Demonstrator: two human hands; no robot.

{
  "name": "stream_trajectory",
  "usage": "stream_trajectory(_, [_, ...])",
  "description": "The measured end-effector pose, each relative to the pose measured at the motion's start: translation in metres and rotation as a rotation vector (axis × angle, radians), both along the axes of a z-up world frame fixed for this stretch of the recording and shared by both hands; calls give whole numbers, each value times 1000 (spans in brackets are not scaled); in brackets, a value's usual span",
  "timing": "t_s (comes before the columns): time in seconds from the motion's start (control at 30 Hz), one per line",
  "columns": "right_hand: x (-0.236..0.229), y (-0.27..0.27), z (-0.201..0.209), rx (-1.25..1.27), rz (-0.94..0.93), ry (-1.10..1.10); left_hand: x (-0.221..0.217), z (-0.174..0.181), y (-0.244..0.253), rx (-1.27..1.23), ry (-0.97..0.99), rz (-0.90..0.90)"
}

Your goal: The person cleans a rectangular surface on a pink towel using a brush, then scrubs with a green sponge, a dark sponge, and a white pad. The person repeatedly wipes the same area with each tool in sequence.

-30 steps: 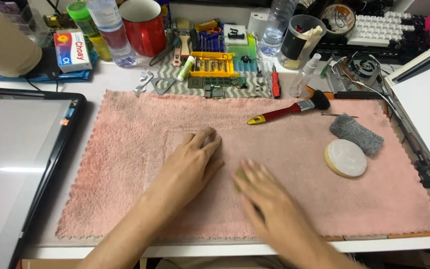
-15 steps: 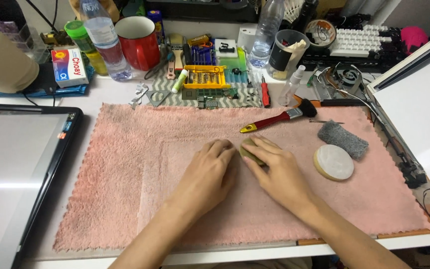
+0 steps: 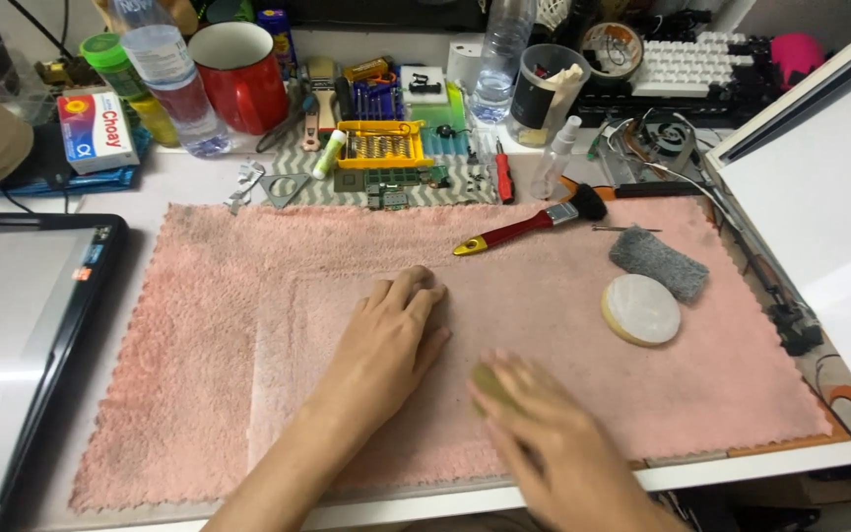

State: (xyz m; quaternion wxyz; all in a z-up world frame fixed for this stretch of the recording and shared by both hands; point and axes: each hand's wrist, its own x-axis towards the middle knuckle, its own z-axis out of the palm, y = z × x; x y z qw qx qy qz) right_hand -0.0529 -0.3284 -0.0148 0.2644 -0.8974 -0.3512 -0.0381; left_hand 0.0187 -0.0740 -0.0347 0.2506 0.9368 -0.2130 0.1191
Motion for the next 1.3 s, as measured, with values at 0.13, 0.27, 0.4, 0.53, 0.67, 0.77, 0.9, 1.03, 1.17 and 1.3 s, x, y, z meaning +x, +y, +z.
stream_trajectory(0.13, [-12,-18,-3,48,40,-16,2,-8,-3,45,-24,18])
stream_trajectory(0.27, [22,-11,26,109,-75,252,1,9,-6,12,-29,-22])
stream_trajectory(0.4, [76,-1,33,94,-271,171,2,24,-23,-55,-58,-103])
stream_trajectory(0.53, [107,3,13,57,-249,159,20,-10,-34,-69,-25,-140])
stream_trajectory(0.67, [84,3,17,55,-207,187,18,-15,-35,34,34,-85])
stream_trajectory(0.77, [51,-4,25,0,-221,224,19,-14,-35,31,12,-78])
stream_trajectory(0.9, [-6,-32,7,-16,-95,18,21,-17,-34,48,-31,-77])
stream_trajectory(1.03, [-6,-42,18,25,-65,128,19,-13,-35,70,-34,-83])
stream_trajectory(1.17, [55,-31,33,19,-221,103,17,4,-34,108,93,-73])
stream_trajectory(1.3, [127,-23,6,97,-227,-106,17,10,-33,139,169,-66])
